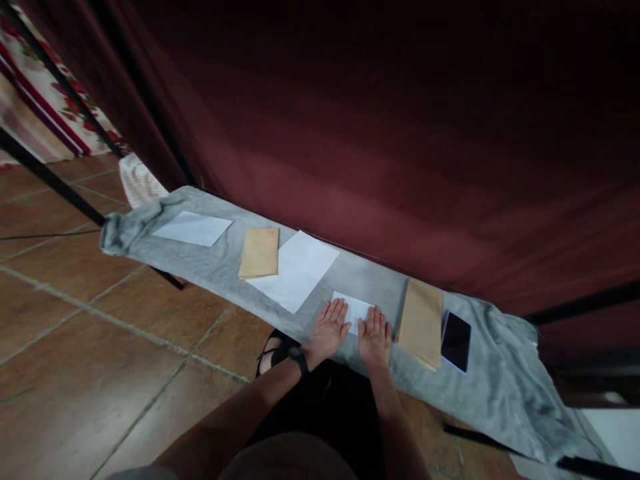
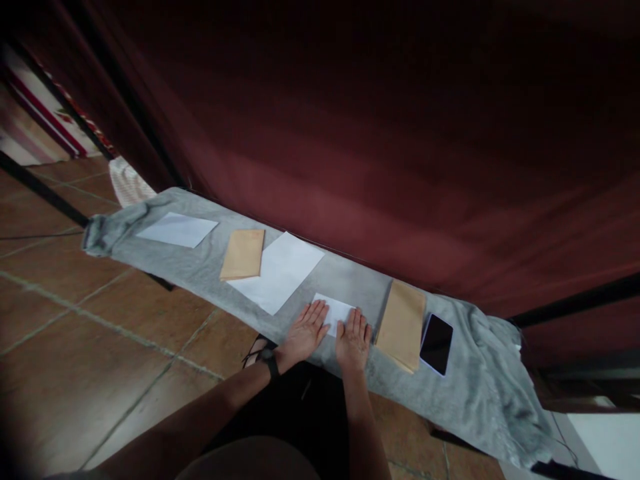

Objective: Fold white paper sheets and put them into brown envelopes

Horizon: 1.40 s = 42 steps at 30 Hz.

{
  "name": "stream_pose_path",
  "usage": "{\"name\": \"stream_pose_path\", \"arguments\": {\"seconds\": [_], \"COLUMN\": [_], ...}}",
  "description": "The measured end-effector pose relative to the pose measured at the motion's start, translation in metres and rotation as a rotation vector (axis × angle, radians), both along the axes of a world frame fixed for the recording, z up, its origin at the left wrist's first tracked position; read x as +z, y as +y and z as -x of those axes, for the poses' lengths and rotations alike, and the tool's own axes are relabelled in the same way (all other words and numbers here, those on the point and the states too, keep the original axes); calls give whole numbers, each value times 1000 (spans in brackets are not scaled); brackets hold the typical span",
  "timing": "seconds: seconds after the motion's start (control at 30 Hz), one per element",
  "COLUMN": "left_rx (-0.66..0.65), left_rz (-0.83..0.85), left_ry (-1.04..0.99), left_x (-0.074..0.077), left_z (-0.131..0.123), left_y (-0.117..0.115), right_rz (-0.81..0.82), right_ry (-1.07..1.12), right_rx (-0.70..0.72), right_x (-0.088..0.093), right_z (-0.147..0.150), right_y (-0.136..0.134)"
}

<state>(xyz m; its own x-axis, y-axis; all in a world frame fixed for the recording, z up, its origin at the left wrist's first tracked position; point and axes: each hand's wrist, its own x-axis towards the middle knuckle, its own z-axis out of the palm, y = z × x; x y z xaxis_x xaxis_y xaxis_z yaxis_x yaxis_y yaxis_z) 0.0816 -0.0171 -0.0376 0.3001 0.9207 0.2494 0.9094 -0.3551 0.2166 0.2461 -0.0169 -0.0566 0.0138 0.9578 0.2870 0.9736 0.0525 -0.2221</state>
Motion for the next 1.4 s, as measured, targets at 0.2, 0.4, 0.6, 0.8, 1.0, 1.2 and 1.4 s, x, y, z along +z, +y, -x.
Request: {"name": "stream_pose_path", "arguments": {"seconds": [0.2,0.4,0.6,0.8,1.0,1.2,1.4], "left_rx": [-139,-171,-259,-256,-251,-242,-194], "left_rz": [-32,-57,-108,-119,-116,-108,-22], "left_ry": [7,28,60,73,86,107,100], "left_x": [1,1,1,-4,-5,-3,4], "left_z": [0,6,11,22,34,35,17], "left_y": [-17,-10,-6,-9,-15,-16,7], "right_rz": [42,-64,-50,-33,-70,-22,83], "right_ry": [0,33,10,-9,11,67,38], "right_rx": [-14,48,192,137,88,91,146], "right_x": [9,17,13,16,16,28,32], "right_z": [3,1,-2,-8,-10,15,20], "right_y": [0,-14,-39,-49,-60,-31,4]}}
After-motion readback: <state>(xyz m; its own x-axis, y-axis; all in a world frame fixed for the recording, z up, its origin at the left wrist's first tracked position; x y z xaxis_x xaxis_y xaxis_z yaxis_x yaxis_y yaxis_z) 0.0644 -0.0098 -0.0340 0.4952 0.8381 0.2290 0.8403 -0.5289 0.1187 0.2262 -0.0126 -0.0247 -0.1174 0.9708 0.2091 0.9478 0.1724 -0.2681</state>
